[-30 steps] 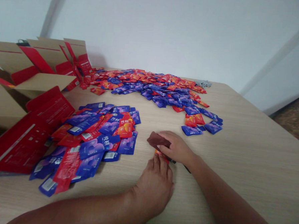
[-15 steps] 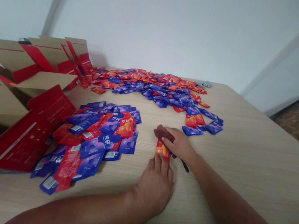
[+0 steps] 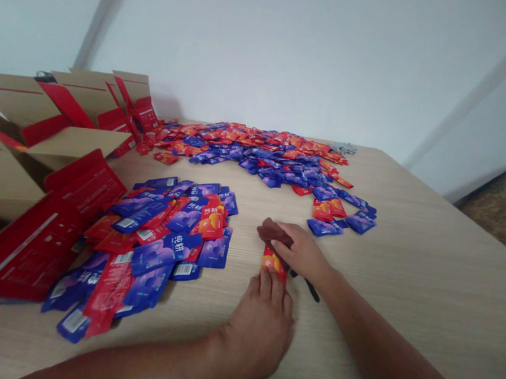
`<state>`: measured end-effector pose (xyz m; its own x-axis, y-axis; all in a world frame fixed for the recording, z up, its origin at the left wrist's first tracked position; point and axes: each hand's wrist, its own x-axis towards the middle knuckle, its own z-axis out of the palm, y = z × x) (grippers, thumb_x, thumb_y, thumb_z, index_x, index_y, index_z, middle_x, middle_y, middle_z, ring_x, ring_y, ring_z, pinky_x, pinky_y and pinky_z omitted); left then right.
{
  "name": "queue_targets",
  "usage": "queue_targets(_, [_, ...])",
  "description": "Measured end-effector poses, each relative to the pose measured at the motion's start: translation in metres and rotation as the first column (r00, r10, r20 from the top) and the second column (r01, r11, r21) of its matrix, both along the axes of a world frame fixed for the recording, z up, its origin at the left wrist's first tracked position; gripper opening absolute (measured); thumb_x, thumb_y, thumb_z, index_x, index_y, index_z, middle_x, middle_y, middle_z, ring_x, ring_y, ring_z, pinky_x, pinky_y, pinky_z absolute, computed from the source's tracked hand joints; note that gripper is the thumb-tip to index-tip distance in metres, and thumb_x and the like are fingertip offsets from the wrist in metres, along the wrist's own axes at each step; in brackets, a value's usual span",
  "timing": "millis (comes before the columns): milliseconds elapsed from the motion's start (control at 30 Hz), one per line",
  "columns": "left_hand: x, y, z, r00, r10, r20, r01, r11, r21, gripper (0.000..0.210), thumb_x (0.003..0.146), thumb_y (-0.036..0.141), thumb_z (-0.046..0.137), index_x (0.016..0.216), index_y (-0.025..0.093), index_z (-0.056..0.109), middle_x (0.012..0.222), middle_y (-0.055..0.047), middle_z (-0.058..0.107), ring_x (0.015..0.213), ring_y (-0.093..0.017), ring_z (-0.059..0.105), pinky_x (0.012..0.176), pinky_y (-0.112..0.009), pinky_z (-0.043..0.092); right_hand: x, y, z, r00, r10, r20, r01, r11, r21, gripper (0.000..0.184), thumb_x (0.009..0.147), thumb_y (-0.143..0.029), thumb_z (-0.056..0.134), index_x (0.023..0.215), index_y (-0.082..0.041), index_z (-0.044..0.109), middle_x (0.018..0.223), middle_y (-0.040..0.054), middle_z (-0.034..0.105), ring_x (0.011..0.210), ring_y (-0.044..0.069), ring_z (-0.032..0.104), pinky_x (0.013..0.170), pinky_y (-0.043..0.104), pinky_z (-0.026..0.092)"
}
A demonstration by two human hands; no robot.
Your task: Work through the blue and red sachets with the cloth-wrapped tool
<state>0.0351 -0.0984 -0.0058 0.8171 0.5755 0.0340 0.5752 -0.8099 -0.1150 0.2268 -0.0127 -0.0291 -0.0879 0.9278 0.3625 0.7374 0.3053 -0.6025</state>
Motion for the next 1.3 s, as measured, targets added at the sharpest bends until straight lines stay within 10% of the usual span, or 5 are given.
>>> queue_targets(300, [-0.002, 0.008, -0.012, 1.0, -0.029, -0.004, 0.029, 0.999, -0.034, 0.062, 0.11, 0.051, 0.043, 0.138, 0.004, 0.071, 0.149, -0.035, 0.06, 0.139, -0.05, 0.059, 0.102, -0.061, 0.055, -0.002, 0.0, 0.002, 0.999, 0.019, -0.027, -0.019, 1.0, 0.003, 0.049, 0.088, -0.021, 0.07, 0.137, -0.025, 0.072, 0.133, 0.0107, 0.077, 0.122, 0.031, 0.072, 0.111, 0.051, 0.054])
queue_targets(533, [-0.002, 0.004, -0.007, 1.0, -0.013, 0.003, 0.014, 1.0, -0.023, 0.059, 0.109, 0.052, 0.049, 0.136, 0.005, 0.072, 0.147, -0.032, 0.064, 0.139, -0.047, 0.06, 0.104, -0.06, 0.054, -0.006, -0.007, 0.015, 0.963, 0.269, 0.018, -0.269, 0.963, 0.029, 0.053, 0.082, -0.017, 0.073, 0.134, -0.025, 0.073, 0.134, 0.0094, 0.076, 0.124, 0.028, 0.07, 0.113, 0.045, 0.053])
queue_targets(1033, [-0.002, 0.002, -0.008, 1.0, -0.009, 0.03, 0.01, 1.0, -0.022, 0.058, 0.11, 0.049, 0.046, 0.137, 0.004, 0.07, 0.148, -0.035, 0.061, 0.14, -0.049, 0.058, 0.105, -0.061, 0.052, 0.011, 0.009, -0.007, 0.997, -0.078, -0.009, 0.078, 0.996, 0.044, 0.046, 0.09, -0.024, 0.068, 0.136, -0.022, 0.072, 0.129, 0.0119, 0.078, 0.117, 0.032, 0.073, 0.107, 0.051, 0.056])
queue_targets(1300, [-0.001, 0.002, -0.002, 1.0, -0.011, 0.013, 0.011, 1.0, -0.001, 0.059, 0.11, 0.049, 0.044, 0.136, 0.003, 0.07, 0.148, -0.035, 0.061, 0.139, -0.049, 0.058, 0.104, -0.059, 0.052, -0.002, -0.003, 0.008, 0.973, 0.231, -0.001, -0.231, 0.972, 0.045, 0.055, 0.084, -0.016, 0.072, 0.138, -0.025, 0.071, 0.13, 0.0085, 0.078, 0.119, 0.027, 0.072, 0.109, 0.045, 0.054])
